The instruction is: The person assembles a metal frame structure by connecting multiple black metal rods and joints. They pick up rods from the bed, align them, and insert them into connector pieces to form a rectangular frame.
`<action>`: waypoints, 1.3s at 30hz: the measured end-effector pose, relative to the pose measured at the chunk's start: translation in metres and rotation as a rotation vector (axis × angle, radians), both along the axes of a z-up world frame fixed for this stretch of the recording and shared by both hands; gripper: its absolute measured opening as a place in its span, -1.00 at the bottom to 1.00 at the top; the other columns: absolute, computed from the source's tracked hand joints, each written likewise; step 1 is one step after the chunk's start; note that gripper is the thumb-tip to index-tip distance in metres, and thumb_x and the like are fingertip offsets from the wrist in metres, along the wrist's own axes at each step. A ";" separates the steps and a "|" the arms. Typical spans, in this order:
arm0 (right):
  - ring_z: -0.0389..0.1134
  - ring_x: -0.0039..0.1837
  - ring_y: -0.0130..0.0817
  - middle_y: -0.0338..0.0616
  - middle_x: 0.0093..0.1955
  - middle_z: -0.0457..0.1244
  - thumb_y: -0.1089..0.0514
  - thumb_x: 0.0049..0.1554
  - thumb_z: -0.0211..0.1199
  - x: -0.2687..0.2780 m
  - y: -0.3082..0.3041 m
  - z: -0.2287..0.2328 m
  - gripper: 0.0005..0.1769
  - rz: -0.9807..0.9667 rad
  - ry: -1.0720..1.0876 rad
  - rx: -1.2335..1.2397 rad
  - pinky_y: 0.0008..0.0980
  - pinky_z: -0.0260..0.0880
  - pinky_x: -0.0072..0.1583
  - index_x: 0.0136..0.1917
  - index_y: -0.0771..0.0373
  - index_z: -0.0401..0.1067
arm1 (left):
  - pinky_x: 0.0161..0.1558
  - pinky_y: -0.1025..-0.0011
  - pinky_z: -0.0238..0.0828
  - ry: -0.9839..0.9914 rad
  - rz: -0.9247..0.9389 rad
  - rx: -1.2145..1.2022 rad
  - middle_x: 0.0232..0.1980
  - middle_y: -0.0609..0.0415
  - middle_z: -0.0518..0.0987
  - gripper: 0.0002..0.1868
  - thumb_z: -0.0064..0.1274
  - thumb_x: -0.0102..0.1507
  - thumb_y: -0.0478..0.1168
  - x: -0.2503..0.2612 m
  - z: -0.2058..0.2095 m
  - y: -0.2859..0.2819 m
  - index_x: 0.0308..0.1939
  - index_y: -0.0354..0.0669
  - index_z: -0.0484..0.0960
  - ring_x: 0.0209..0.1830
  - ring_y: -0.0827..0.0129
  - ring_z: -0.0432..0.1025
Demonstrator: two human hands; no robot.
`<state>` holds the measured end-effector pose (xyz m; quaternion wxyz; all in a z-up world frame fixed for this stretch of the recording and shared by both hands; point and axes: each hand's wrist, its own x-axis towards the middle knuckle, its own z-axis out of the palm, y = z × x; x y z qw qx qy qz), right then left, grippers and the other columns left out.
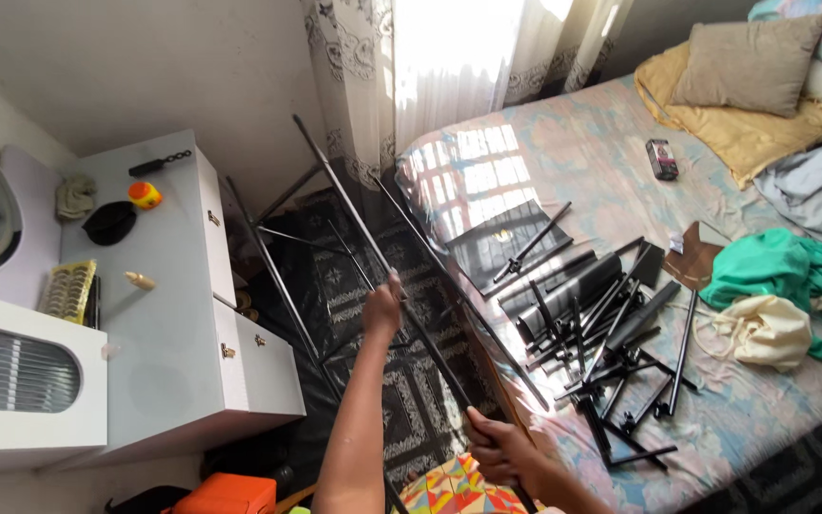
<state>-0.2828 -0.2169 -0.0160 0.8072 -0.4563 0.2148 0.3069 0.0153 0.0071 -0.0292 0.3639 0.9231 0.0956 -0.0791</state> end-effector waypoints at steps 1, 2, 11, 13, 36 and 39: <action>0.02 -0.45 -0.51 -0.36 -0.46 0.03 -0.15 0.31 0.17 -0.022 -0.011 0.007 -0.65 -0.029 0.077 0.036 -0.45 -0.04 -0.39 -0.16 0.11 0.34 | -0.30 -0.06 0.47 0.001 0.027 -0.039 -0.54 -0.19 0.62 -0.09 -0.63 0.43 0.34 0.003 -0.003 0.006 -0.48 -0.18 0.68 -0.48 -0.10 0.55; 0.05 -0.45 -0.46 -0.30 -0.46 0.07 -0.14 0.27 0.16 -0.034 -0.023 0.016 -0.70 -0.046 0.133 0.077 -0.42 -0.03 -0.38 -0.13 0.10 0.40 | -0.29 -0.06 0.49 0.003 0.035 -0.036 -0.54 -0.19 0.62 -0.08 -0.63 0.44 0.34 0.010 -0.006 0.018 -0.50 -0.22 0.67 -0.48 -0.10 0.55; 0.13 -0.42 -0.38 -0.10 -0.27 0.24 0.17 0.24 0.14 0.005 -0.113 -0.047 -0.82 -0.225 0.328 -0.406 -0.32 0.15 -0.38 0.08 0.16 0.20 | 0.00 -0.10 0.44 0.026 0.047 0.037 -0.30 -0.25 0.66 -0.10 -0.59 0.42 0.37 -0.002 -0.016 0.060 -0.39 -0.23 0.70 -0.14 -0.23 0.54; 0.14 -0.42 -0.36 -0.04 -0.23 0.26 0.26 0.19 0.10 0.014 -0.120 -0.059 -0.77 -0.247 0.296 -0.527 -0.29 0.15 -0.37 0.13 0.14 0.24 | 0.03 -0.13 0.39 -0.040 0.045 0.073 -0.19 -0.30 0.64 -0.15 -0.50 0.38 0.39 -0.006 -0.016 0.052 -0.27 -0.20 0.72 -0.05 -0.29 0.50; 0.42 0.02 -0.30 -0.11 0.03 0.40 -0.01 0.22 0.12 0.134 -0.148 -0.100 -0.59 -0.064 0.091 -0.612 -0.18 0.48 0.09 0.27 0.17 0.45 | -0.12 0.03 0.48 0.086 -0.003 0.004 -0.45 -0.09 0.63 -0.11 -0.50 0.38 0.44 -0.026 0.019 0.002 -0.51 -0.21 0.61 -0.32 -0.02 0.58; 0.41 0.08 -0.29 -0.10 0.06 0.39 -0.08 0.28 0.04 0.137 -0.082 -0.101 -0.56 0.099 0.042 -0.401 -0.20 0.49 0.15 0.29 0.18 0.42 | -0.16 0.02 0.46 0.011 -0.011 0.018 -0.48 -0.15 0.61 -0.14 -0.45 0.41 0.38 -0.030 0.027 -0.001 -0.53 -0.24 0.61 -0.36 -0.09 0.55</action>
